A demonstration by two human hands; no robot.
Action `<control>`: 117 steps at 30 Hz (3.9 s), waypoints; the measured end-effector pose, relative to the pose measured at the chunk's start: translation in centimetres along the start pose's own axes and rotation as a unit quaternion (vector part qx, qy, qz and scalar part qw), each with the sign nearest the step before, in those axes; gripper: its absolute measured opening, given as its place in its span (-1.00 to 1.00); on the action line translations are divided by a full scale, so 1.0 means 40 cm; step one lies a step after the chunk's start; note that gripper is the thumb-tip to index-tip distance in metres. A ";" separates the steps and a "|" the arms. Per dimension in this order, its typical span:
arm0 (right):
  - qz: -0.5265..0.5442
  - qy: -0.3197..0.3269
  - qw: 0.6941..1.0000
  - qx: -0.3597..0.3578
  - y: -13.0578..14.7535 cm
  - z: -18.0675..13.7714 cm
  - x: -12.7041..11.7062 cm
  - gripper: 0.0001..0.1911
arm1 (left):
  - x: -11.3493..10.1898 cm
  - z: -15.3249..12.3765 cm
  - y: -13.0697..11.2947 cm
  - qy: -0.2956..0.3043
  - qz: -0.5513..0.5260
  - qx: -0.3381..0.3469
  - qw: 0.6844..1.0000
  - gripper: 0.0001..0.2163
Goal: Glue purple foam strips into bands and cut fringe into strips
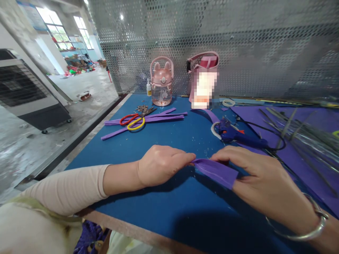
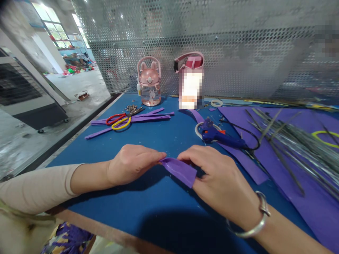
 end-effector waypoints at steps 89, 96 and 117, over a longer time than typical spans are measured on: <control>0.001 0.013 0.997 -0.076 0.029 -0.008 0.009 -0.77 | 0.044 0.038 0.023 0.076 -0.295 -0.165 0.938 -0.74; 0.008 0.070 0.997 0.024 -0.130 0.009 0.001 -0.12 | 0.044 0.028 0.059 0.052 -0.227 -0.216 0.948 -0.65; -0.220 0.031 0.963 0.153 -0.359 0.009 -0.051 -0.55 | 0.097 -0.001 0.164 0.096 -0.040 -0.261 0.960 -0.90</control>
Point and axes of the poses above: each hand's wrist, its own z-axis towards the middle knuckle, its own x-axis out of the palm, y = z × x, the point moved 10 cm from there along z, towards the middle knuckle, and after that the axes turned 8 degrees about -z, right-handed, at the moved point
